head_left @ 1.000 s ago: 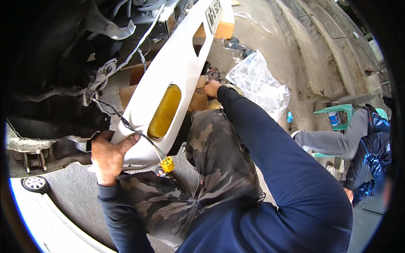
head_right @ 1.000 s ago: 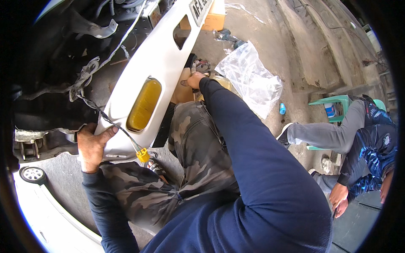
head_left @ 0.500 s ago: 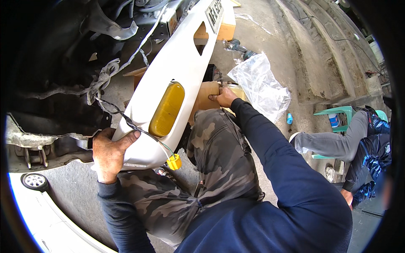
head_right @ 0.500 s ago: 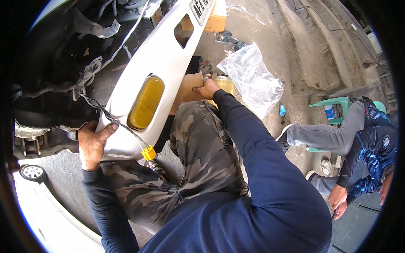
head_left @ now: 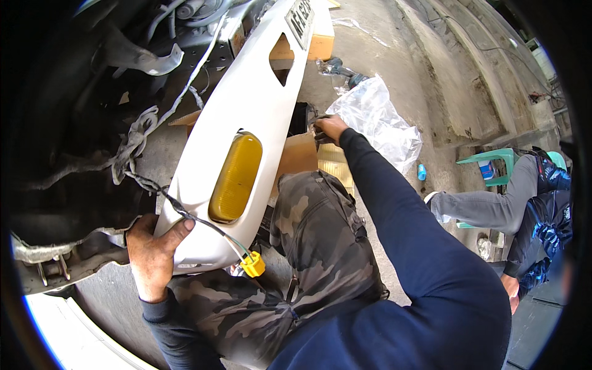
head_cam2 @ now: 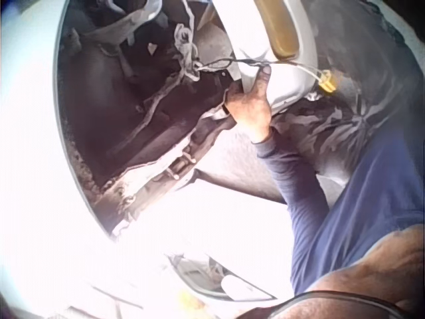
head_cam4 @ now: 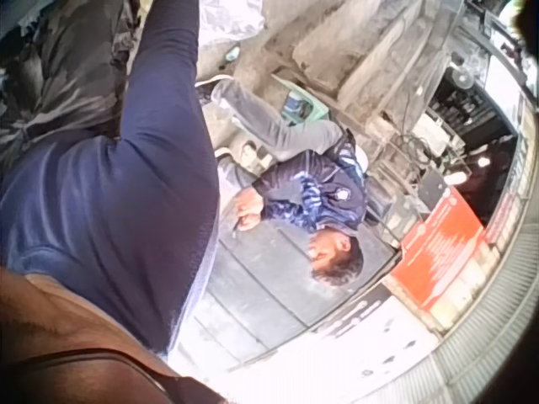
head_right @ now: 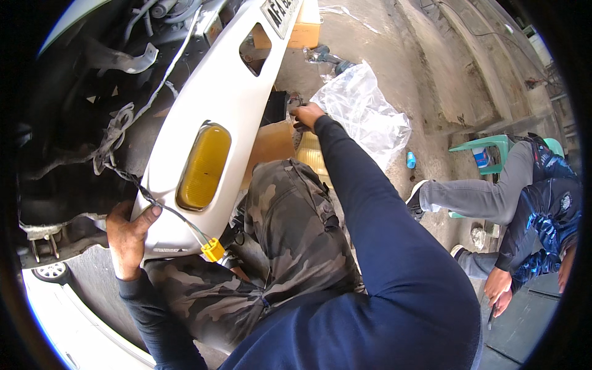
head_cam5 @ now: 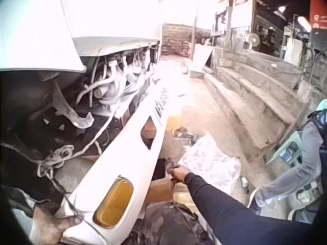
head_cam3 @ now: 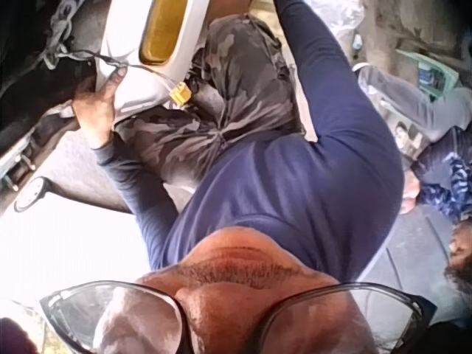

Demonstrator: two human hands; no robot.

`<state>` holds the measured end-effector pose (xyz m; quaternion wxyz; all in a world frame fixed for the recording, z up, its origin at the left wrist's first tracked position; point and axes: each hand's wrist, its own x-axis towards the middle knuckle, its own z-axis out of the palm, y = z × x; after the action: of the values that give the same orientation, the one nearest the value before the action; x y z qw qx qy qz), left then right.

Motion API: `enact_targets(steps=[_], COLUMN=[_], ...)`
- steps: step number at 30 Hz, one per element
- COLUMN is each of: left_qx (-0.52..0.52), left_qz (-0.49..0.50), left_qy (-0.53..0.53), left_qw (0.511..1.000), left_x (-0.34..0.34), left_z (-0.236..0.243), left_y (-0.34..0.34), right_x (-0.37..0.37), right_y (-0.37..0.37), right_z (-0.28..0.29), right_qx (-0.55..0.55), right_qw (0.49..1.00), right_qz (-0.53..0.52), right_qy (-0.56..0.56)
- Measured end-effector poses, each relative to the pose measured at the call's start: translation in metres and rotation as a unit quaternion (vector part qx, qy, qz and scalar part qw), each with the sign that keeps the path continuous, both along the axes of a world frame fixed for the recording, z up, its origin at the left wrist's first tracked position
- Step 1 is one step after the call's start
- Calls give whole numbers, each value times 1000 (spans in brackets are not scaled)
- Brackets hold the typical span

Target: The person strips and twists wires at the front of a white car, then removes a headlight assembly from the bumper area and installs a new headlight unit into the vehicle.

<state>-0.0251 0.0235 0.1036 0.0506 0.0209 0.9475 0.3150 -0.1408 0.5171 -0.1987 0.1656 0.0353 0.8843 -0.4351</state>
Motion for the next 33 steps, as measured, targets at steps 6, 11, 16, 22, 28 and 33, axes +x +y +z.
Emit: enact_targets(steps=[6,11,16,22,28,33], left_qx=[62,28,42,36,45,59], left_qz=[9,9,17,16,8,5], left_qy=[-3,-22,-21,-27,-21,-28], left_qw=[998,999,999,999,999,998], left_x=[4,6,6,7,6,5], left_z=[3,8,9,11,9,8], left_y=[4,6,8,9,8,7], right_x=[-74,-87,-79,-53,-18,-3], right_y=[-43,-40,-45,-62,-41,5], right_z=[-55,-84,-97,-32,7,-12], right_qx=[159,172,60,-52,18,163], right_qw=[965,977,977,959,986,954], right_qz=[-176,-87,-192,-276,-154,31], right_qy=[-111,-97,-68,-28,58,250])
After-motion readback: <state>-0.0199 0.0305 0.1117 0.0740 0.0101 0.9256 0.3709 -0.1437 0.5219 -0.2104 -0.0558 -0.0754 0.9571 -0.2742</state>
